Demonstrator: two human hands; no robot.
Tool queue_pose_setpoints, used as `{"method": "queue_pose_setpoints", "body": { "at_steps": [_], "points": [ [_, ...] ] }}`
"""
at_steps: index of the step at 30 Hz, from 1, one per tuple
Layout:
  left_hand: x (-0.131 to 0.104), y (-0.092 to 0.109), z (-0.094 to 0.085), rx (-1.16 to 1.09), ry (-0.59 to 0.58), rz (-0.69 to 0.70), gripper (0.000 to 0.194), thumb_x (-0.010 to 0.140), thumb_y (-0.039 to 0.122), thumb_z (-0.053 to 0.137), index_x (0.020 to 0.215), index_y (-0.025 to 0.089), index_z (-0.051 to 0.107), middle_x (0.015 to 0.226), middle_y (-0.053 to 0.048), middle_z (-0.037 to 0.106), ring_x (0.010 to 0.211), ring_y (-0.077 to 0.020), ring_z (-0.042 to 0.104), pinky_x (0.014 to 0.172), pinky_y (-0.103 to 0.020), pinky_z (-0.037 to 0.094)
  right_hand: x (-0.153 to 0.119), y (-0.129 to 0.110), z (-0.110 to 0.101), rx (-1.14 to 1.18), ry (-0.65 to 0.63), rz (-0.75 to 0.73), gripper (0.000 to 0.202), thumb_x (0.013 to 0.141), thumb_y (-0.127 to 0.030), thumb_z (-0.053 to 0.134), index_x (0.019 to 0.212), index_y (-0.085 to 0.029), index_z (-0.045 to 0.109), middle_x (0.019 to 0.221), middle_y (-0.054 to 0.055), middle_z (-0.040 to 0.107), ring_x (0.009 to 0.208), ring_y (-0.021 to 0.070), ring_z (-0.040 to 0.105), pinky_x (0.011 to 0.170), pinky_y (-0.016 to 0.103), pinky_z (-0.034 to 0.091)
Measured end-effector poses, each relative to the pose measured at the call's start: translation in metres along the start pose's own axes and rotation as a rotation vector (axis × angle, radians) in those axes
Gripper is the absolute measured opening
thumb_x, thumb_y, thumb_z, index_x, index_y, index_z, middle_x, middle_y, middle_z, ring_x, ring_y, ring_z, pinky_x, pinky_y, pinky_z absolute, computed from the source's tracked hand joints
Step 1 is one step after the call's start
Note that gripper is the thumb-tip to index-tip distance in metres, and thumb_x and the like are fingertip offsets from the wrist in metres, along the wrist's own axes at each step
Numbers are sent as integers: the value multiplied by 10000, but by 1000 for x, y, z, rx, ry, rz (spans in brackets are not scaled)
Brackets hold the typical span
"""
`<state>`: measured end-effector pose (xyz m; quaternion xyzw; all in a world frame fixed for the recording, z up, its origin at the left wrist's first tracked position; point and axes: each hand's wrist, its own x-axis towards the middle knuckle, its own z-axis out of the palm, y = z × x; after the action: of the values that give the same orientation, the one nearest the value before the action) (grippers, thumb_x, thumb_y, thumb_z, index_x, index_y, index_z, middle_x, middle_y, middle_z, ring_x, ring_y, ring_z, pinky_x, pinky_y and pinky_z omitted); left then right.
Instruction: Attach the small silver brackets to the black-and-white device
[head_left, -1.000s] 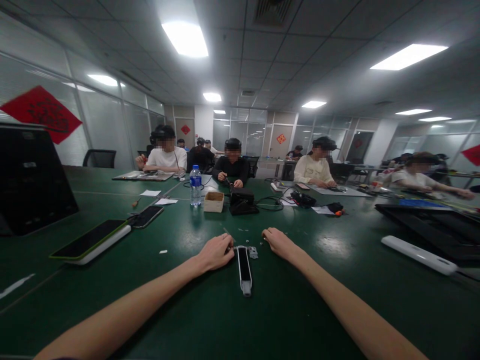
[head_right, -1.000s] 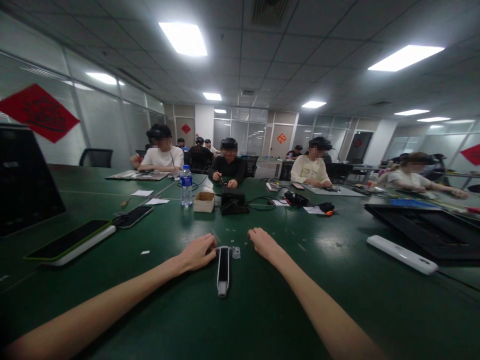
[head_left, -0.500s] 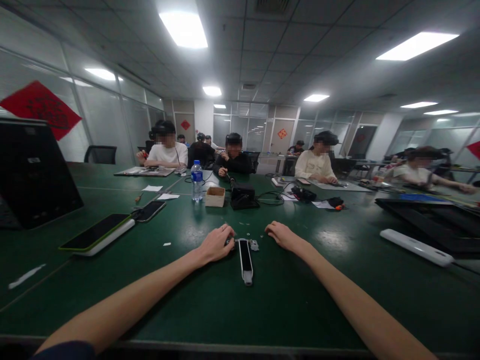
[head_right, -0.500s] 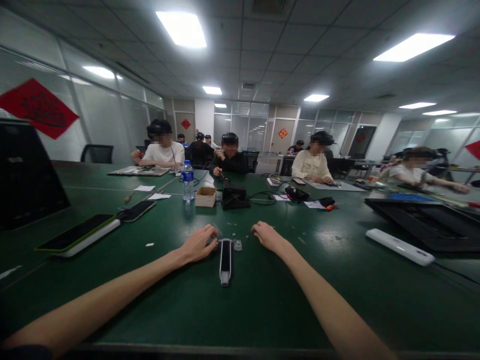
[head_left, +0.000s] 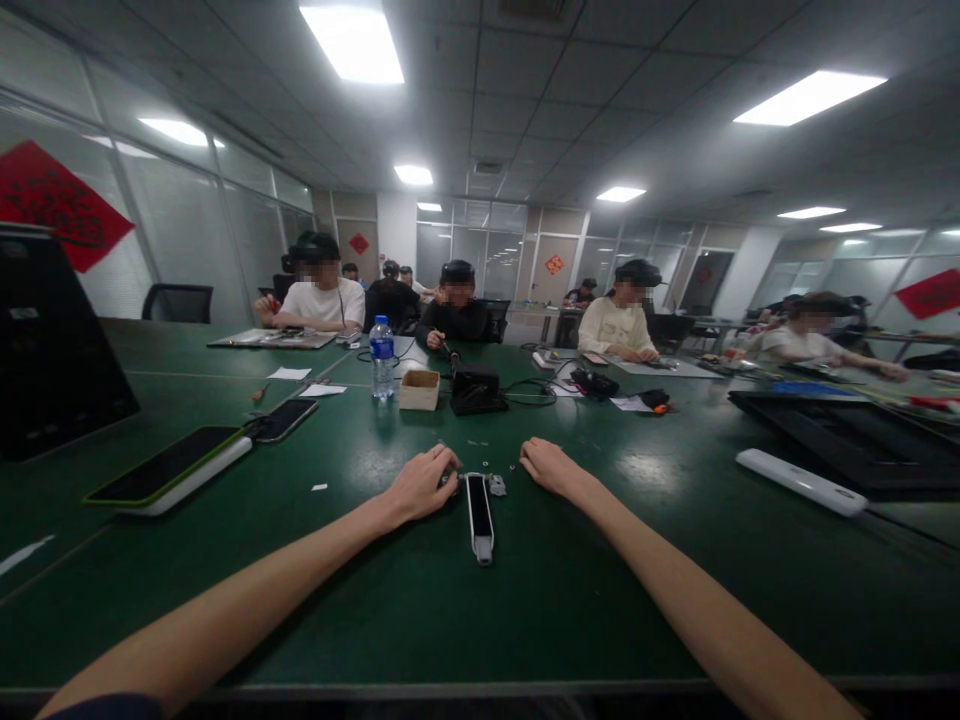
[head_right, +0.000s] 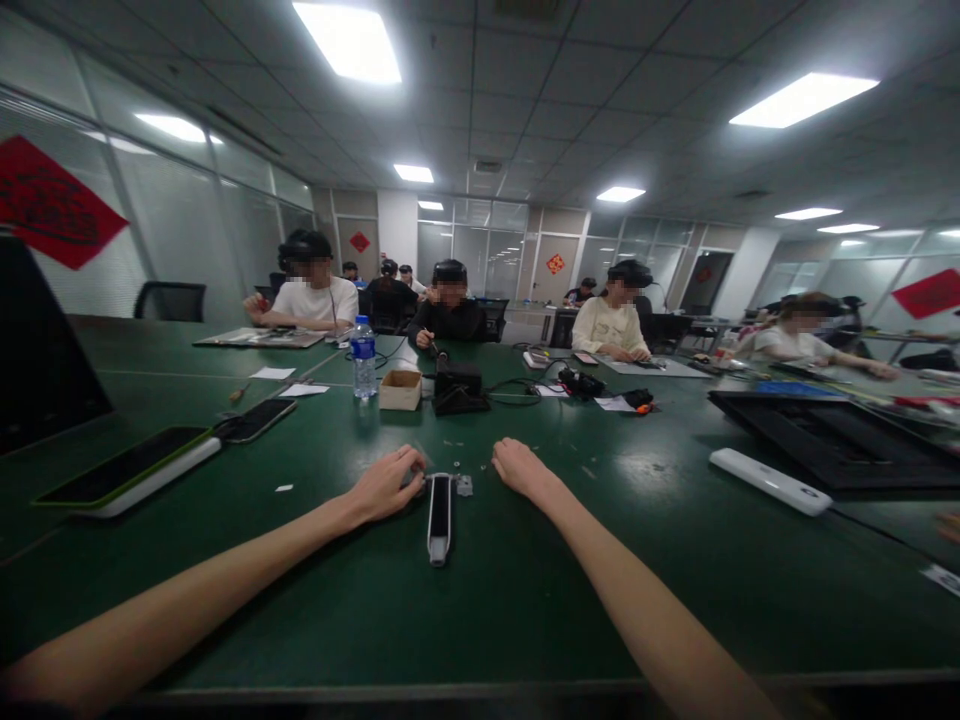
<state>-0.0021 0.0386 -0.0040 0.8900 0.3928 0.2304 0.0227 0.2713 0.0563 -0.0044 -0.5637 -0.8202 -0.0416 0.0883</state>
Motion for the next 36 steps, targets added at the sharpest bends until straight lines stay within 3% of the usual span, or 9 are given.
{"method": "queue_pose_setpoints", "body": {
  "at_steps": [5, 11, 16, 25, 33, 36],
  "points": [
    [-1, 1, -2, -28, 37, 21, 151, 900, 266, 441, 982, 178, 532, 977, -50, 561, 817, -169, 560, 739, -294, 445, -5, -15, -8, 133, 123, -38, 169, 928, -163, 402, 915, -129, 567, 945, 129, 578, 891, 215, 549, 799, 323, 443],
    [-3, -2, 3, -102, 106, 124, 150, 913, 248, 473, 1040, 184, 521, 948, -34, 580, 809, -157, 558, 762, -281, 448, -11, -68, -15, 560, 326, -217, 117, 910, -182, 439, 889, -161, 553, 862, 52, 583, 795, 158, 551, 744, 281, 444],
    [-3, -5, 8, -184, 138, 188, 109, 922, 222, 481, 1001, 187, 546, 901, -16, 591, 823, -141, 568, 760, -253, 452, -15, -99, -10, 724, 337, -212, 120, 899, -214, 465, 872, -178, 576, 829, 29, 599, 767, 152, 556, 716, 277, 436],
    [-3, -4, 5, -236, 140, 187, 90, 899, 229, 528, 956, 184, 580, 916, -20, 594, 796, -123, 572, 738, -240, 463, -10, -101, -1, 1056, 322, -59, 138, 810, -301, 598, 875, -180, 582, 845, 19, 628, 780, 147, 598, 726, 280, 486],
    [-2, -7, 7, -216, 143, 124, 131, 862, 237, 570, 982, 187, 589, 842, -1, 604, 721, -118, 564, 709, -240, 468, -11, -105, -7, 955, 303, -71, 131, 825, -302, 582, 876, -183, 604, 842, 18, 646, 764, 148, 599, 718, 288, 481],
    [-1, -6, 3, -237, 147, 102, 117, 864, 247, 562, 941, 172, 610, 836, -10, 617, 705, -119, 558, 704, -241, 463, -13, -95, -13, 808, 319, -123, 106, 841, -267, 568, 884, -179, 607, 849, 24, 645, 776, 148, 592, 724, 287, 473]
  ]
}}
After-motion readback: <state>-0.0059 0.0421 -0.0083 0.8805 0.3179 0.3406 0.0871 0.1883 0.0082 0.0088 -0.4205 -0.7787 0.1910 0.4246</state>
